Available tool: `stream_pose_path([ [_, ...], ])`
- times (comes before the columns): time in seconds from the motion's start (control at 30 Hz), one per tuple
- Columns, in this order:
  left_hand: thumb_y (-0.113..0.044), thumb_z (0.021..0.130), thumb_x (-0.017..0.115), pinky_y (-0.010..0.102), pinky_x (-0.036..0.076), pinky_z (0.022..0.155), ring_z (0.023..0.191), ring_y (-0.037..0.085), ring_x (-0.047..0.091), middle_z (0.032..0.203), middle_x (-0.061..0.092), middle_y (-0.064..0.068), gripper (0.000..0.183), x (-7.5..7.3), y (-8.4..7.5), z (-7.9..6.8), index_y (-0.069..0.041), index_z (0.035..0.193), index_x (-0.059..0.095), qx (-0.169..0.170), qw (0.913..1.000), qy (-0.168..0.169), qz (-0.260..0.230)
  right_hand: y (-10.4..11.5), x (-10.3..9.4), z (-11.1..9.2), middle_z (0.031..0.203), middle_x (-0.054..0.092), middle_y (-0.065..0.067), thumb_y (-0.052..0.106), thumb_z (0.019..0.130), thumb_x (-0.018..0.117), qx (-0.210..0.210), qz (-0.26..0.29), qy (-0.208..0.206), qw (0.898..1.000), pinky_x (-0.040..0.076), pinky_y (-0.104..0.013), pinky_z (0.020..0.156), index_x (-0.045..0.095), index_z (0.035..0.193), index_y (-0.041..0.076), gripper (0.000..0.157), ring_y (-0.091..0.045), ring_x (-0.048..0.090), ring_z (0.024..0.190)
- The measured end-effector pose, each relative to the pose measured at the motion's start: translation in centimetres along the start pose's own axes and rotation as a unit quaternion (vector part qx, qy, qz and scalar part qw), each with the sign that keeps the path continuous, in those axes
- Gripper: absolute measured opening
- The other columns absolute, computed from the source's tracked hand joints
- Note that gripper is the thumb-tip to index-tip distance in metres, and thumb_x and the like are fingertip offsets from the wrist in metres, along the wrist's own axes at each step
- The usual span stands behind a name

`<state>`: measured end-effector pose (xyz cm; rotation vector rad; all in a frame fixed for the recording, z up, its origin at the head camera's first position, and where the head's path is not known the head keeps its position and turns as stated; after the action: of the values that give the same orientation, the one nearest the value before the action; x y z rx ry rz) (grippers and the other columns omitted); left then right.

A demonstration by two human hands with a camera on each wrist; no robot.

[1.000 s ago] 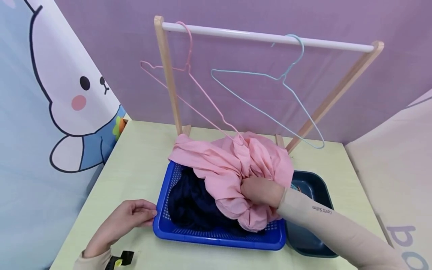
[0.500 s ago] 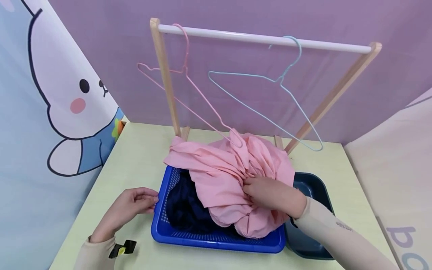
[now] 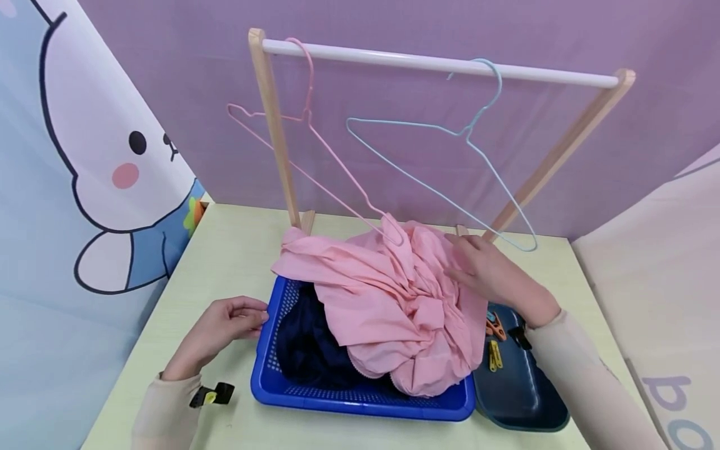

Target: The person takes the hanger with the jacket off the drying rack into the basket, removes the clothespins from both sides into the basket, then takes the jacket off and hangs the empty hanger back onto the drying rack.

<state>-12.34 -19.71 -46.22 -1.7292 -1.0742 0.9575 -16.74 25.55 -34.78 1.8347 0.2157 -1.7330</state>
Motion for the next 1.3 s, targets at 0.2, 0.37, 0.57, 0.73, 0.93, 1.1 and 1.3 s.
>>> stream_pose_path([
  [0.2,-0.017,0.097,0.069,0.044,0.058,0.082,0.089,0.026,0.071,0.106,0.07,0.017,0.041,-0.1,0.2,0.5,0.011,0.125,0.058,0.0,0.9999,0.0,-0.014,-3.7,1.8,1.5,0.138,0.052,-0.027,0.044,0.095,0.067,0.073,0.104,0.078,0.989,0.045,-0.062,0.099,0.039,0.149,-0.001,0.076,-0.042,0.054,0.122],
  [0.37,-0.016,0.097,0.069,0.044,0.058,0.082,0.089,0.026,0.071,0.105,0.071,0.016,0.041,-0.1,0.3,0.5,0.012,0.125,0.058,-0.002,0.9998,0.001,-0.018,-3.9,2.8,2.5,0.118,0.065,-0.013,0.042,0.093,0.069,0.076,0.126,0.072,0.987,0.054,-0.05,0.09,0.053,0.138,0.004,0.061,-0.026,0.063,0.1],
  [0.57,-0.016,0.096,0.071,0.044,0.058,0.082,0.089,0.027,0.071,0.105,0.07,0.018,0.042,0.0,0.2,0.5,0.012,0.124,0.058,0.001,0.9996,0.009,-0.028,-3.6,3.1,3.2,0.08,0.064,-0.002,0.023,0.093,0.072,0.088,0.098,0.031,0.991,0.051,-0.036,0.067,0.069,0.099,0.009,0.016,-0.019,0.058,0.071],
  [0.73,-0.016,0.096,0.07,0.043,0.058,0.081,0.089,0.027,0.071,0.104,0.07,0.017,0.04,-0.1,0.2,0.5,0.012,0.123,0.058,-0.002,0.9997,0.008,-0.023,-3.3,3.4,3.6,0.061,0.043,0.002,0.006,0.092,0.07,0.066,0.074,0.005,0.995,0.04,-0.032,0.059,0.057,0.072,0.011,0.024,-0.018,0.048,0.059],
  [0.93,-0.015,0.096,0.069,0.044,0.058,0.082,0.089,0.028,0.071,0.105,0.071,0.017,0.039,-0.2,0.2,0.5,0.011,0.123,0.059,-0.003,0.9998,0.01,-0.015,-2.9,2.5,3.5,0.06,0.039,0.001,-0.002,0.09,0.068,0.068,0.054,-0.059,0.994,0.039,-0.035,0.061,0.053,0.068,0.01,0.03,-0.021,0.046,0.061],
  [1.1,-0.016,0.096,0.069,0.043,0.058,0.083,0.09,0.028,0.071,0.107,0.07,0.017,0.039,-0.1,0.2,0.6,0.011,0.123,0.059,-0.001,0.9999,0.013,-0.01,-1.5,1.1,2.8,0.063,0.048,0.0,0.0,0.092,0.068,0.056,0.055,-0.111,0.991,0.04,-0.035,0.06,0.065,0.078,0.008,0.017,-0.02,0.047,0.061],
  [1.3,-0.015,0.097,0.069,0.045,0.057,0.084,0.09,0.028,0.071,0.107,0.07,0.017,0.038,-0.2,0.3,0.5,0.011,0.123,0.06,0.0,0.9999,0.011,-0.006,2.0,-0.6,1.1,0.081,0.068,-0.004,-0.003,0.088,0.072,0.001,0.07,-0.173,0.983,0.049,-0.035,0.061,0.076,0.087,0.011,0.014,-0.016,0.059,0.07],
])
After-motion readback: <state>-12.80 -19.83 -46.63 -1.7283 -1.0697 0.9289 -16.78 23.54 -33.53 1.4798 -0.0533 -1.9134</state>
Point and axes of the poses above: each hand's wrist, its own z-axis towards the middle knuckle, its own x-axis out of the palm, y = z × x, the point moved 5 cm from there along z, towards the middle knuckle
